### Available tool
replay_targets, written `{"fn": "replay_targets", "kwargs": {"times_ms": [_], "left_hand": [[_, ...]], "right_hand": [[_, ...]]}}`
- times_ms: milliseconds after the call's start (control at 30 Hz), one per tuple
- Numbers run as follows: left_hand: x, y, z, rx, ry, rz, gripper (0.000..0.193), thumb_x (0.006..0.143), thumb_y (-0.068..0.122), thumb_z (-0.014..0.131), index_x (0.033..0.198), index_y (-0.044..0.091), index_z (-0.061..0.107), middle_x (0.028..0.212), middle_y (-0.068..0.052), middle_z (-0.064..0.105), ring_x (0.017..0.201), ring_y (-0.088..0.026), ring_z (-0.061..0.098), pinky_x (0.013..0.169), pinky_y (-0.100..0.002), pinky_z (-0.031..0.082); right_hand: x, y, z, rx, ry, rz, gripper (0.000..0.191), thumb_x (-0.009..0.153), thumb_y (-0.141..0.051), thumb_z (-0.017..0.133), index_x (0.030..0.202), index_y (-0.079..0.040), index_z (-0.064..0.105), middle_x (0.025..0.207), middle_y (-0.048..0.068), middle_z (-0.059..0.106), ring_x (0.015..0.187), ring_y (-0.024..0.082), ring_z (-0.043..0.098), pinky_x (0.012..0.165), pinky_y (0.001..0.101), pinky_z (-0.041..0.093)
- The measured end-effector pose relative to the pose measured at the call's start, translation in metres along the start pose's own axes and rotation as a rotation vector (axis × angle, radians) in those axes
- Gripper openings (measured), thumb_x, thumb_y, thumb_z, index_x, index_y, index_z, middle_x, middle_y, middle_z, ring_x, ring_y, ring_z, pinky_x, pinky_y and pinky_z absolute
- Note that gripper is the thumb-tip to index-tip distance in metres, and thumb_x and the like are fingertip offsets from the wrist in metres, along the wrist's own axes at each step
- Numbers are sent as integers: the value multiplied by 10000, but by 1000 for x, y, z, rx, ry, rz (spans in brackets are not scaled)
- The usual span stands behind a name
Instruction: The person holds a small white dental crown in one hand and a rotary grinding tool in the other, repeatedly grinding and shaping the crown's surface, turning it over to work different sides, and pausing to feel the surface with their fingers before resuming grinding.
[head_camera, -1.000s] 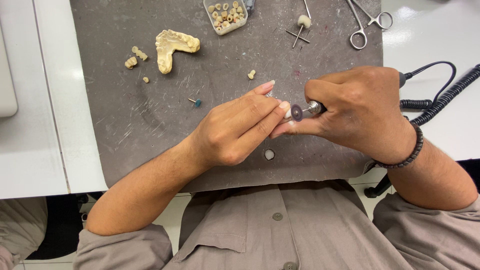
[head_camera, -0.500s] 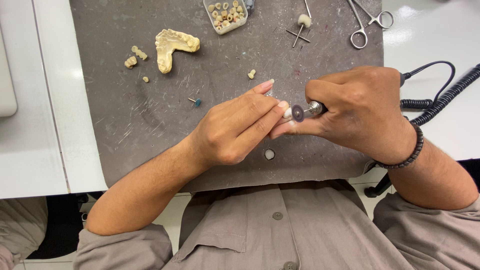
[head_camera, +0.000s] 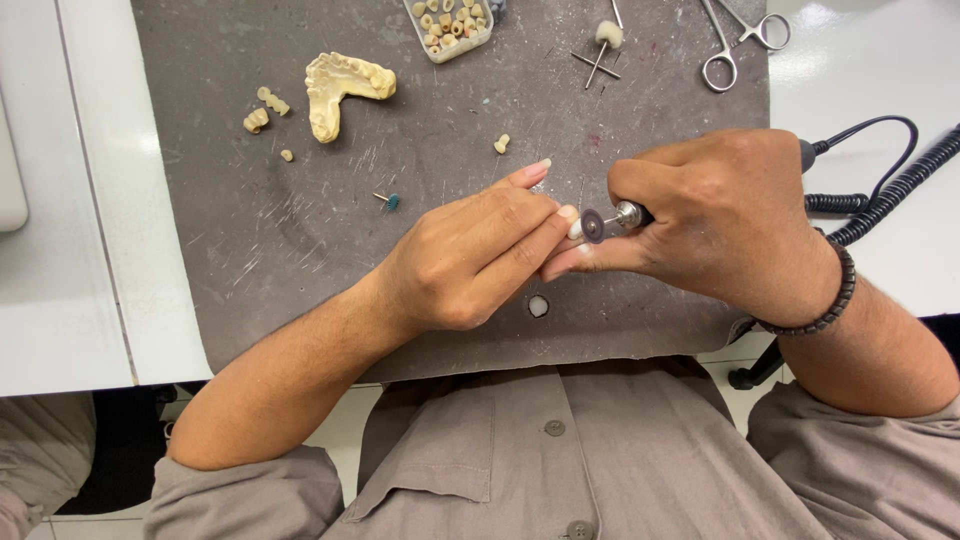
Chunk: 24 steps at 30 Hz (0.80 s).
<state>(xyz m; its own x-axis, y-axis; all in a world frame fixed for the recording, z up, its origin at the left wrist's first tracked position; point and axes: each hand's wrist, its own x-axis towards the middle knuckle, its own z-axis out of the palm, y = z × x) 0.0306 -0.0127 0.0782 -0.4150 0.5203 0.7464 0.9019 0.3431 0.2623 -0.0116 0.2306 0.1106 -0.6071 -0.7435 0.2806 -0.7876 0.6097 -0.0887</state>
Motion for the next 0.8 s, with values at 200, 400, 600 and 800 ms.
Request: {"fn": "replay_targets", "kwargs": {"times_ms": [200,400,600,800], "left_hand": [[0,0,1,2,2,2,240,1007,25,783,1143,-137,669,1050,-167,665,993,-280,727,1057,-491,629],[-1,-1,1,-1,6,9,259,1002,39,790,1139,-142,665,1045,-170,664,989,-288,726,1053,-500,625],[0,0,0,-9,-3,6,233,988,14,771,1134,-136,667,1065,-171,657,1015,-291,730,1065,-499,621],[-1,0,-1,-17,-5,5,247,966,8,766,1138,-140,669,1068,-170,651,1009,-294,724,1071,-502,618]], "right_hand": [[1,0,1,9,-1,2,737,638,-795,743,525,-125,458,436,-7,348,385,170,377,380,339,241],[0,-1,0,4,-1,0,736,668,-790,745,552,-120,462,464,-8,362,414,170,384,401,338,245],[0,0,1,7,-7,-5,737,642,-796,734,518,-125,457,426,-24,343,376,141,372,370,327,232],[-1,0,-1,26,3,-8,725,655,-789,733,538,-126,462,440,-22,335,394,144,366,385,329,229]]}}
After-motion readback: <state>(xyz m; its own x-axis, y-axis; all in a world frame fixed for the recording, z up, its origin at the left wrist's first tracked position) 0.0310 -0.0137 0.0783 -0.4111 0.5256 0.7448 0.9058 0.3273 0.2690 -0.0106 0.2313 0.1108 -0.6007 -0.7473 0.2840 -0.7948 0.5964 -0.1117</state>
